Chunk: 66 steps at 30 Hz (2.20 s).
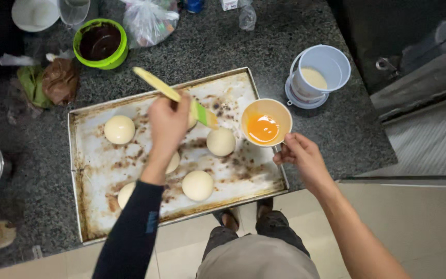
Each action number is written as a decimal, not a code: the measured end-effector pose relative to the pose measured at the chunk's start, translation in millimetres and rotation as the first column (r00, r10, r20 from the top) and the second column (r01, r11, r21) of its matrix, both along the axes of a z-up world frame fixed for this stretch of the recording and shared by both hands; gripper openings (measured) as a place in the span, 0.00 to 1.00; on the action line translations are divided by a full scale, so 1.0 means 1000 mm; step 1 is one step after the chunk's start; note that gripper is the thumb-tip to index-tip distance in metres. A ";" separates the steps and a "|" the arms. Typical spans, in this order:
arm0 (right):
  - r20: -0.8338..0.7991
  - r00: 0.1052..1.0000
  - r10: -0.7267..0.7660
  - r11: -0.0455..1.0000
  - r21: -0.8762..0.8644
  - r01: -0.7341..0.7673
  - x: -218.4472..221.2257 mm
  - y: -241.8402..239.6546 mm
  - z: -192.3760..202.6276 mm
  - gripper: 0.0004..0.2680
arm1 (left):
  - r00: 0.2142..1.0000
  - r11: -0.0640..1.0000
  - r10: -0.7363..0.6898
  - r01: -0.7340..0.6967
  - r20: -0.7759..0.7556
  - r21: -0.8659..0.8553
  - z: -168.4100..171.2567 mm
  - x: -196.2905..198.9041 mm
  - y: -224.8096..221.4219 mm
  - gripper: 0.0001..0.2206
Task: The person brushes dough balls with liquid from a cup using a pastry brush and then sprinkles seeds over them from a small bowl.
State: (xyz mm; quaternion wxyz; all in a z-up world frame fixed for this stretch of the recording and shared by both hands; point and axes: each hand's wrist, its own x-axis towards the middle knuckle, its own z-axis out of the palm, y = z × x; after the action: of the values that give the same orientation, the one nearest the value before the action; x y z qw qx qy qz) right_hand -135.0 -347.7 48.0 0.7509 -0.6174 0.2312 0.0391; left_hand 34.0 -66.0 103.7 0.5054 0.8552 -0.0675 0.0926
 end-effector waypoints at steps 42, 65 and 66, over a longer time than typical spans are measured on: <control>-0.068 0.950 0.303 0.951 -0.036 -0.306 0.048 -0.063 -0.005 0.12 | 0.940 0.881 -0.002 -0.160 0.342 0.445 -0.095 -0.150 -0.052 0.05; -0.041 0.931 0.364 0.931 -0.006 -0.364 0.052 -0.072 -0.019 0.12 | 0.990 0.870 -0.057 -0.012 0.126 0.492 -0.087 -0.177 -0.056 0.03; -0.039 0.931 0.364 0.931 -0.006 -0.364 0.052 -0.073 -0.020 0.12 | 0.972 0.686 -0.233 0.154 0.015 0.711 -0.088 -0.179 -0.062 0.02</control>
State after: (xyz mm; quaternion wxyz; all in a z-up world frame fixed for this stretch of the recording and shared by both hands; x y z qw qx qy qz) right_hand -82.6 -420.4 28.3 0.7223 -0.6535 0.1269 0.1874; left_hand -145.1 -128.1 16.1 0.1430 0.9651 -0.2137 0.0503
